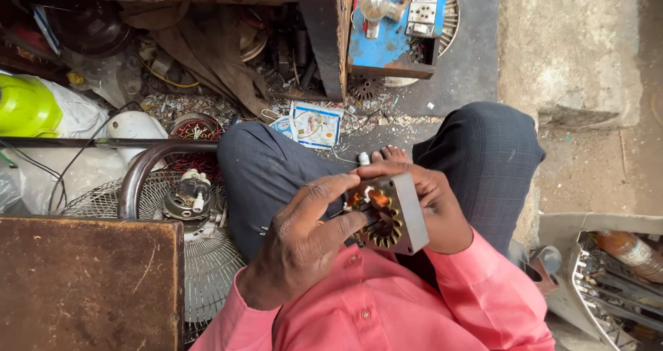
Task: Repairing or rewinding the coils of a fan motor stator.
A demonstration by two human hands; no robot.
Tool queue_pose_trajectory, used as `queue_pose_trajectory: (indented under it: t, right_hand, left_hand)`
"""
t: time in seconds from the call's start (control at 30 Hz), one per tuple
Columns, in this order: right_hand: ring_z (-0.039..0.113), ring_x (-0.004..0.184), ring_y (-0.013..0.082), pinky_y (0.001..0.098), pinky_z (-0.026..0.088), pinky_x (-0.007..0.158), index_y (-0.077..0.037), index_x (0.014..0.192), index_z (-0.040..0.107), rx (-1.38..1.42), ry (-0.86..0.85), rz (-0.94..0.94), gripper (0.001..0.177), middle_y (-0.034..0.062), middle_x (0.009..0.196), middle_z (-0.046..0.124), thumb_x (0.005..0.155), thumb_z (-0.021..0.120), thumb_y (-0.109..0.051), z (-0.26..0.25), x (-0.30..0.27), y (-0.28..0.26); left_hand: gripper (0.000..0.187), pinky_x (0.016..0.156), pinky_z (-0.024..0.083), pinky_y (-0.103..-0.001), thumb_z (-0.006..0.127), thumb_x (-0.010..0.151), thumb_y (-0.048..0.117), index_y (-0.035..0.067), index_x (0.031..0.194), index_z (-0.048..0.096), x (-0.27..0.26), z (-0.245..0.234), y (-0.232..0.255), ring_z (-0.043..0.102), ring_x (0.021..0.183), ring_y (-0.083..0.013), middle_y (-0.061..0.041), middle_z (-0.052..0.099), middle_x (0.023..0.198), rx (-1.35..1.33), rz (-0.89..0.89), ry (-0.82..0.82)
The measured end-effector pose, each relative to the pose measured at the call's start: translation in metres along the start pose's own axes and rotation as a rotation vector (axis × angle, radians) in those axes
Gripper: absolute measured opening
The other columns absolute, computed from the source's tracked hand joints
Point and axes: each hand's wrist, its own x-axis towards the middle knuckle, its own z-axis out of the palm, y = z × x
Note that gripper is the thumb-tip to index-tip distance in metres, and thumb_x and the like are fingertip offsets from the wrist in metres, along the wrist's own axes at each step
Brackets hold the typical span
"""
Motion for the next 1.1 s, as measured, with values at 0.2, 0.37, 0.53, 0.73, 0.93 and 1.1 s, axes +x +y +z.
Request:
queue_pose_trajectory:
  t: [0.2, 0.37, 0.53, 0.73, 0.93, 1.1]
  right_hand:
    - [0.07, 0.12, 0.0164, 0.0373, 0.029, 0.132, 0.0, 0.127, 0.073, -0.065, -0.018, -0.011, 0.038, 0.0123, 0.127, 0.077, 0.092, 0.076, -0.014, 0.004, 0.002, 0.0]
    - [0.071, 0.113, 0.0163, 0.0322, 0.046, 0.117, 0.001, 0.129, 0.07, 0.097, -0.021, 0.052, 0.035, 0.0112, 0.122, 0.076, 0.097, 0.072, -0.013, 0.002, 0.004, 0.008]
    - [0.064, 0.089, 0.014, 0.0247, 0.052, 0.077, 0.002, 0.141, 0.065, 0.381, 0.022, 0.254, 0.042, 0.0107, 0.115, 0.069, 0.099, 0.064, 0.001, -0.002, -0.011, 0.028]
    - [0.075, 0.093, 0.0326, 0.0431, 0.066, 0.068, -0.009, 0.147, 0.047, 0.691, -0.016, 0.475, 0.06, 0.0161, 0.126, 0.065, 0.091, 0.057, 0.009, 0.013, -0.002, 0.009]
    - [0.076, 0.091, 0.0361, 0.0417, 0.065, 0.063, -0.011, 0.153, 0.042, 0.674, 0.071, 0.365, 0.067, 0.0199, 0.127, 0.066, 0.09, 0.053, 0.011, 0.016, -0.003, 0.018]
    - [0.075, 0.092, 0.0309, 0.0396, 0.066, 0.067, -0.012, 0.154, 0.042, 0.561, 0.246, 0.293, 0.062, 0.0197, 0.129, 0.067, 0.095, 0.052, 0.005, 0.015, -0.002, 0.025]
  left_hand:
    - [0.029, 0.099, 0.061, -0.043, 0.081, 0.081, 0.0, 0.0, 0.108, 0.07, -0.01, 0.006, -0.013, 0.067, 0.122, -0.0391, -0.021, 0.063, 0.128, -0.046, 0.074, 0.034]
    - [0.03, 0.1, 0.061, -0.045, 0.075, 0.078, -0.007, 0.002, 0.106, 0.07, -0.008, 0.013, -0.027, 0.068, 0.118, -0.0384, -0.018, 0.064, 0.122, -0.142, 0.168, 0.123]
    - [0.027, 0.081, 0.064, -0.033, 0.078, 0.084, -0.007, 0.007, 0.106, 0.072, -0.023, 0.026, -0.033, 0.073, 0.104, -0.0303, -0.019, 0.063, 0.125, -0.268, 0.096, 0.191]
    - [0.026, 0.07, 0.065, -0.027, 0.077, 0.081, -0.008, 0.008, 0.1, 0.075, -0.045, 0.061, -0.067, 0.079, 0.089, -0.0216, -0.02, 0.063, 0.126, -0.353, 0.02, 0.256]
    - [0.021, 0.082, 0.064, -0.037, 0.078, 0.08, -0.001, 0.005, 0.1, 0.077, -0.031, 0.06, -0.051, 0.077, 0.101, -0.0279, -0.024, 0.065, 0.128, -0.273, -0.172, 0.355]
    - [0.027, 0.094, 0.062, -0.041, 0.074, 0.087, 0.009, 0.006, 0.113, 0.071, -0.053, 0.101, -0.046, 0.073, 0.109, -0.027, -0.013, 0.071, 0.116, 0.029, -0.12, 0.613]
